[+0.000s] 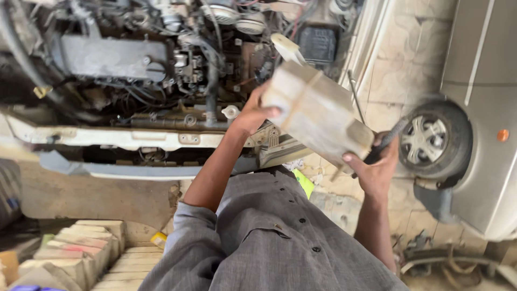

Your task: The person removes a plastic reservoir and then detaches wires and components from a fuse box assembly inside a car engine bay using their hands and a long metal tool.

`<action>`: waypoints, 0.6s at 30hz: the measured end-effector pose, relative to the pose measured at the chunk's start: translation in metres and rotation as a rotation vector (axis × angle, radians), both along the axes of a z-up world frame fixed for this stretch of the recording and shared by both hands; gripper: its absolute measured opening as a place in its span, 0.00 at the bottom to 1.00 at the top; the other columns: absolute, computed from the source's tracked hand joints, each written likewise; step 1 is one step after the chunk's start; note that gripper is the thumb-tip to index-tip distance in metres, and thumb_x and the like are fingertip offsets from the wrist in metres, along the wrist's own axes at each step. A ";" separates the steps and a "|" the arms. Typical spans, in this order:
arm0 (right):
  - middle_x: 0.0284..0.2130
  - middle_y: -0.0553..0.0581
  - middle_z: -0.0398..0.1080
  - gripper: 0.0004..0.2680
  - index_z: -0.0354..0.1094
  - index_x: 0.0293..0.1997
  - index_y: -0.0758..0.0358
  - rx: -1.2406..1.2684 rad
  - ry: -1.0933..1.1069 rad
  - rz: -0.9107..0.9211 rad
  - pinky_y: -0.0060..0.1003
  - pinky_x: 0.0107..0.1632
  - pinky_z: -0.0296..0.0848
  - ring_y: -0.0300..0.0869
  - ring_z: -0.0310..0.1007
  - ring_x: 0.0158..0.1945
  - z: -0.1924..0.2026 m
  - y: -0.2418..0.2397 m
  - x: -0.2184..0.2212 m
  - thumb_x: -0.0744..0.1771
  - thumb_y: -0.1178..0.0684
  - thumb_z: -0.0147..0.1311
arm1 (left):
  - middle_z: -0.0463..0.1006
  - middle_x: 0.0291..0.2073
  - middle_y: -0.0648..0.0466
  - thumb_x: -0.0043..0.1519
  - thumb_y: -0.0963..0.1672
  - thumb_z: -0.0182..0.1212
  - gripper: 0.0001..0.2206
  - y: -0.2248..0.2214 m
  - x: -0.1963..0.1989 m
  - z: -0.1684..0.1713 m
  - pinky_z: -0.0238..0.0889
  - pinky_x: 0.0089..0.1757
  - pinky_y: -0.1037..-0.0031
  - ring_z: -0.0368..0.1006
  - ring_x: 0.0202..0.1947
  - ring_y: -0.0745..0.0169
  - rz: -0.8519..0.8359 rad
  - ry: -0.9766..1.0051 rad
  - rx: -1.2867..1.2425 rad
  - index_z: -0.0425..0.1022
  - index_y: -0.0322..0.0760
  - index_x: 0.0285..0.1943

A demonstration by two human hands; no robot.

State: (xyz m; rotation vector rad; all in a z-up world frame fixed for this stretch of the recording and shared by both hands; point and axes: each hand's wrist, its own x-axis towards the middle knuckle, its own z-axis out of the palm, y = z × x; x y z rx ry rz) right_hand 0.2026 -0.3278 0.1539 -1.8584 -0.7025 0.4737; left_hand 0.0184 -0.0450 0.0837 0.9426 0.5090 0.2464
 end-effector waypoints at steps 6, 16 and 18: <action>0.58 0.76 0.72 0.13 0.53 0.49 0.57 0.579 0.684 -0.003 0.24 0.21 0.61 0.56 0.81 0.50 0.039 0.042 -0.027 0.71 0.44 0.56 | 0.71 0.66 0.46 0.58 0.56 0.68 0.39 0.000 -0.044 -0.018 0.60 0.65 0.53 0.69 0.66 0.48 0.343 -0.238 -0.498 0.61 0.35 0.75; 0.53 0.78 0.71 0.11 0.52 0.48 0.59 0.523 0.670 0.026 0.25 0.19 0.60 0.62 0.81 0.49 0.051 0.062 -0.068 0.72 0.50 0.54 | 0.72 0.64 0.46 0.61 0.58 0.58 0.35 0.021 -0.066 0.004 0.64 0.61 0.49 0.69 0.64 0.44 0.592 -0.262 -0.616 0.63 0.37 0.73; 0.52 0.77 0.72 0.10 0.51 0.48 0.59 0.546 0.661 -0.018 0.25 0.18 0.60 0.60 0.81 0.47 0.052 0.061 -0.074 0.72 0.52 0.54 | 0.73 0.64 0.45 0.57 0.57 0.63 0.37 0.033 -0.071 0.010 0.65 0.61 0.51 0.69 0.64 0.45 0.528 -0.292 -0.510 0.64 0.37 0.72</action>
